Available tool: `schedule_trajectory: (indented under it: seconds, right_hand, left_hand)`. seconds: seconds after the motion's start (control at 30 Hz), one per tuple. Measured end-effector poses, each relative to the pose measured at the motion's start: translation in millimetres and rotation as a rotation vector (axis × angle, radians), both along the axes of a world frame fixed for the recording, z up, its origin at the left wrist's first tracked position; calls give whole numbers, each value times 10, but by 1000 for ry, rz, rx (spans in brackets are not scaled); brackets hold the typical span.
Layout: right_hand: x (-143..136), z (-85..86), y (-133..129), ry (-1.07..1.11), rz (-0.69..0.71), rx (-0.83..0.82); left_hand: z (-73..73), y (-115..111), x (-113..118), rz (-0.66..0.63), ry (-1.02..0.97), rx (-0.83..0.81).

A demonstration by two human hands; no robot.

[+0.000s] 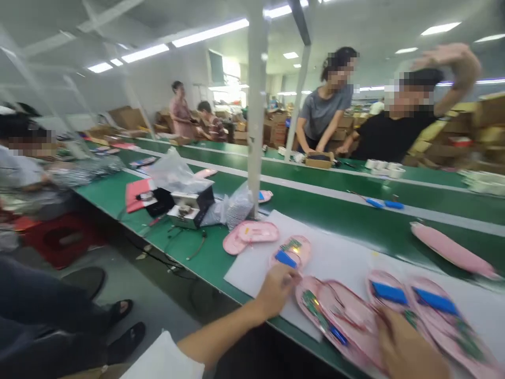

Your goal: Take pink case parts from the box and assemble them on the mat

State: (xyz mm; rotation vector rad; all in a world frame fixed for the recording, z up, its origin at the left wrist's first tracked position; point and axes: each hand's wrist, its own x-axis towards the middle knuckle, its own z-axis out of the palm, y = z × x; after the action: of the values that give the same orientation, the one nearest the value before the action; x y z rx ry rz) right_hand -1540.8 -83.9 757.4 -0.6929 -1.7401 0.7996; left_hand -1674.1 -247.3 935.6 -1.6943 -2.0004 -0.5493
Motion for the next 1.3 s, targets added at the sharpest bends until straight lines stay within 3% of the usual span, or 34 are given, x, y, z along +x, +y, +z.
schedule_trajectory:
  seconds: [0.1, 0.17, 0.23, 0.33, 0.4, 0.5, 0.6, 0.73, 0.8, 0.87, 1.0, 1.07, 1.3]
  right_hand:
    - [154, 417, -65, -60, -5, 5]
    - [170, 601, -30, -46, 18, -7]
    - [191, 688, 9, -14, 29, -24]
    - [238, 713, 23, 8, 49, -36]
    - [245, 714, 17, 6, 56, -43]
    - [217, 741, 6, 15, 54, -57]
    - [189, 787, 0, 28, 54, -50]
    - [201, 816, 17, 26, 106, -23]
    - [214, 810, 42, 59, 131, -25]
    - [221, 798, 83, 101, 138, -35]
    - [203, 796, 187, 124, 183, -46]
    - [168, 837, 220, 107, 208, -38]
    - [-46, 1161, 161, -219, 173, 205]
  left_hand:
    - [20, 251, 65, -151, 93, -74]
    - [6, 422, 75, -326, 316, -162]
    - [-18, 523, 94, -413, 551, -190]
    - [-25, 545, 137, -344, 737, -204]
    - [-1, 526, 164, -320, 744, -286]
    - [53, 515, 193, -320, 465, -405]
    - [84, 520, 190, -257, 137, -361]
    - [50, 513, 118, -249, 169, -89]
    - [14, 510, 79, -290, 102, -60]
    - [-15, 515, 53, -276, -134, -75]
    - [-5, 553, 39, -81, -800, -101]
    - [28, 576, 40, -39, -996, -171]
    - [111, 622, 170, 89, -1067, -113]
